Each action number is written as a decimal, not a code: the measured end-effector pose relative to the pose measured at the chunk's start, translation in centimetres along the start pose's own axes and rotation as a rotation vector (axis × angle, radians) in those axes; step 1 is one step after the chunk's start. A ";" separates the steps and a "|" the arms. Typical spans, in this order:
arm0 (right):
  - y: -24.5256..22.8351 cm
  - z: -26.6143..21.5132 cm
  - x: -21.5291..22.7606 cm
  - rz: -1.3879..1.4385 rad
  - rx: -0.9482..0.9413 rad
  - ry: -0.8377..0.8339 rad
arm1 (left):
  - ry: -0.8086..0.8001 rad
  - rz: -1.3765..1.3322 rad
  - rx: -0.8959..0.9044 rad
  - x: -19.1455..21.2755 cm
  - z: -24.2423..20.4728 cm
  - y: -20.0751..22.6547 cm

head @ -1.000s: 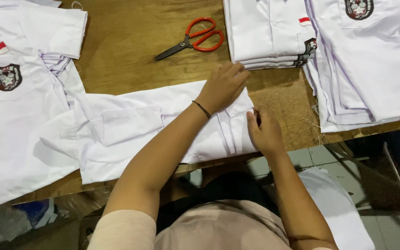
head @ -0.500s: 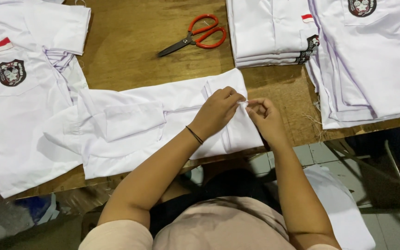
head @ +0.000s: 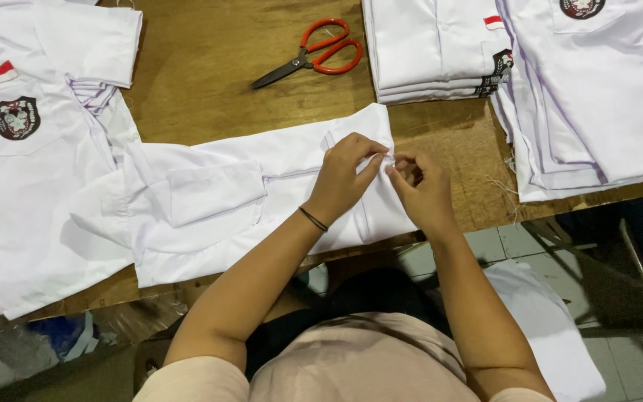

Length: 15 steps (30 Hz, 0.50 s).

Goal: The person folds a white short-sleeved shirt on a wooden table. They smooth the fabric, fold the sleeves inward, fold the bottom up, and then fold the shirt in half to create a neat rectangular shape.

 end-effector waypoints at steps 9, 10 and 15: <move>0.2 -0.5 0.4 -0.005 0.013 0.041 | -0.065 0.037 0.042 1.3 1.8 1.0; 0.3 -0.5 0.3 0.023 0.003 0.035 | -0.080 0.035 0.016 1.6 2.0 1.2; -0.3 -0.2 0.5 0.075 0.002 -0.001 | -0.131 -0.011 -0.049 1.9 3.2 -0.4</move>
Point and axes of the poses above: each hand's wrist, its own z-axis towards the middle knuckle, its own x-axis out of the back of the hand, y = z × x, the point moved 4 cm from there along z, towards the middle knuckle, and after that the axes turned 2 degrees about -x, right-handed, at the moved point
